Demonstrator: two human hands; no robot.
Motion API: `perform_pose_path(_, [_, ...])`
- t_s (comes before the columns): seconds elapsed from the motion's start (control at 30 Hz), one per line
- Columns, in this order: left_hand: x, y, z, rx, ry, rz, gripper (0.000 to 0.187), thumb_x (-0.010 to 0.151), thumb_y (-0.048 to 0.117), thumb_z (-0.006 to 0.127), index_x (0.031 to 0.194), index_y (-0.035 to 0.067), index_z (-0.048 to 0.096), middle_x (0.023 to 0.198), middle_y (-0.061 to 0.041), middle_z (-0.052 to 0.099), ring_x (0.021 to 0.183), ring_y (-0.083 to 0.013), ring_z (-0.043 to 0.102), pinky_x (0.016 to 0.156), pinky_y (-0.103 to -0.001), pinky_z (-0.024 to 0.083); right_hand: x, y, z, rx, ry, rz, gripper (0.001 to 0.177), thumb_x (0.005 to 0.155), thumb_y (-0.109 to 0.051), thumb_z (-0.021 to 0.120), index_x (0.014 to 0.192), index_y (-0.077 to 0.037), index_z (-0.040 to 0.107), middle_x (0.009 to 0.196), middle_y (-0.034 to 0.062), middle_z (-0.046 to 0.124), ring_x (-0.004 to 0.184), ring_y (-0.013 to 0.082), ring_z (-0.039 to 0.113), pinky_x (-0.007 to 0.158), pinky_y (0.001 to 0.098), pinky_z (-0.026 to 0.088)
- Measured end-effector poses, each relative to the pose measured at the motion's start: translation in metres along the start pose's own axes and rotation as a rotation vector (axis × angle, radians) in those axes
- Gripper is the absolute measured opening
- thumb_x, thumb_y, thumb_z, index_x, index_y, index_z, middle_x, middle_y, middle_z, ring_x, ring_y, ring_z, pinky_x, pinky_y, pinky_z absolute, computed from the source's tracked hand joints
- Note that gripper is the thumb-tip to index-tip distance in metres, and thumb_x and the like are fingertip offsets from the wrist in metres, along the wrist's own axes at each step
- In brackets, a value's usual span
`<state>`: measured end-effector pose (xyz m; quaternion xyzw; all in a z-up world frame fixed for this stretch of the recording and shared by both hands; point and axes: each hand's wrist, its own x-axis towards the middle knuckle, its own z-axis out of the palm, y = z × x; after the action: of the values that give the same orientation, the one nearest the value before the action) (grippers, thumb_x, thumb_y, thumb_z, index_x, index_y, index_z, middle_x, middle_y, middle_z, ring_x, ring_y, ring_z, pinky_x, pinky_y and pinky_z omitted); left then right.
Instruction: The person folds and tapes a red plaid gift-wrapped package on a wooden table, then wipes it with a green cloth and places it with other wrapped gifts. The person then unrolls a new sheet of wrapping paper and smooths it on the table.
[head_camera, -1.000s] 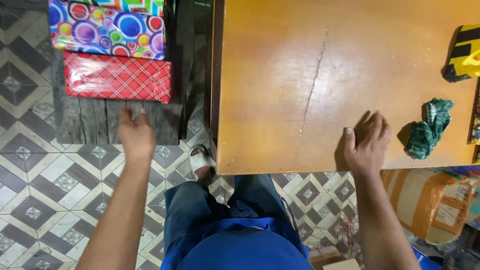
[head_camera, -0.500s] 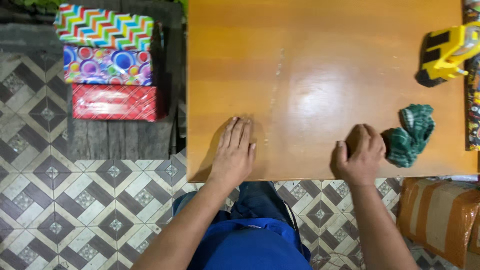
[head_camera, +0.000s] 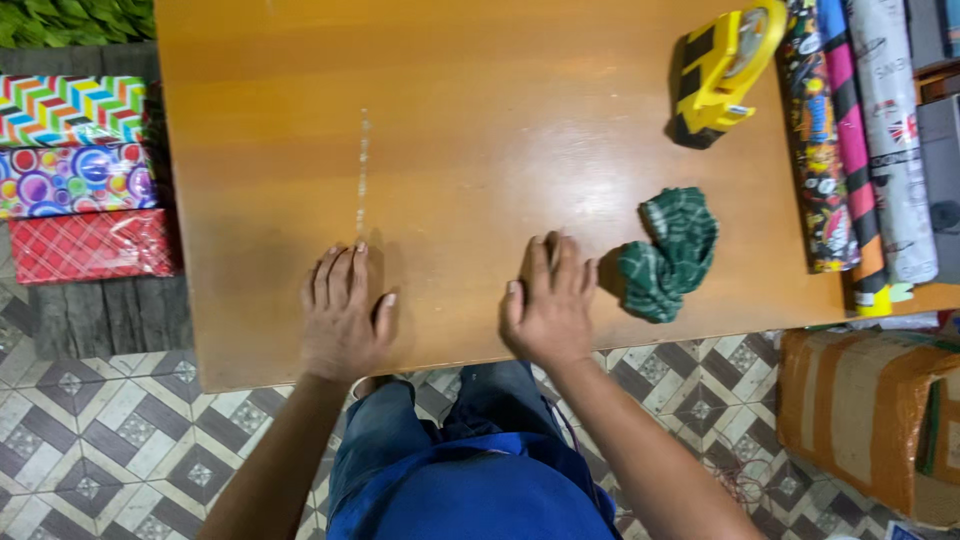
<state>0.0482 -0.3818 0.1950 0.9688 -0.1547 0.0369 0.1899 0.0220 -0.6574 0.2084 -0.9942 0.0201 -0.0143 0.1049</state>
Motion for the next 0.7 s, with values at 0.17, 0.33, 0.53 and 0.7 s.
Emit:
perform_pose_path(0.17, [0.004,0.008,-0.003,0.001,0.027,0.029,0.062,0.099,0.038,0.056,0.150,0.003,0.050,0.149,-0.019,0.051,0.142,-0.0387,0.044,0.120,-0.056,0.031,0.002,0.005,-0.002,0.083,-0.029,-0.041,0.072,0.093,-0.034,0.053,0.152,0.006,0.039,0.156,0.0305,0.035,0.149,0.0478,0.029,0.121,0.0675,0.015])
perform_pose_path(0.33, [0.003,0.015,0.001,0.052,0.009,0.004,0.064,0.098,0.036,0.054,0.153,0.004,0.049,0.152,-0.019,0.051,0.143,-0.0404,0.043,0.120,-0.058,0.030,0.008,0.018,-0.007,0.133,-0.025,-0.050,0.075,0.091,-0.040,0.055,0.151,0.003,0.041,0.155,0.0307,0.035,0.147,0.0478,0.029,0.119,0.0670,0.016])
perform_pose_path(0.53, [0.008,0.045,0.028,0.057,0.048,-0.110,0.071,0.100,0.039,0.049,0.156,-0.002,0.035,0.157,-0.024,0.038,0.149,-0.0463,0.031,0.123,-0.064,0.018,0.016,0.055,-0.028,0.273,-0.081,-0.053,0.072,0.092,-0.039,0.058,0.150,0.001,0.042,0.153,0.0327,0.035,0.146,0.0509,0.029,0.117,0.0593,0.028])
perform_pose_path(0.7, [0.009,0.055,0.022,0.148,-0.092,-0.144,0.065,0.100,0.040,0.047,0.156,0.008,0.039,0.160,-0.014,0.037,0.151,-0.0409,0.027,0.122,-0.063,0.017,0.017,0.057,-0.030,0.256,-0.007,-0.069,0.074,0.093,-0.036,0.060,0.149,0.007,0.039,0.152,0.0324,0.036,0.145,0.0509,0.030,0.119,0.0558,0.029])
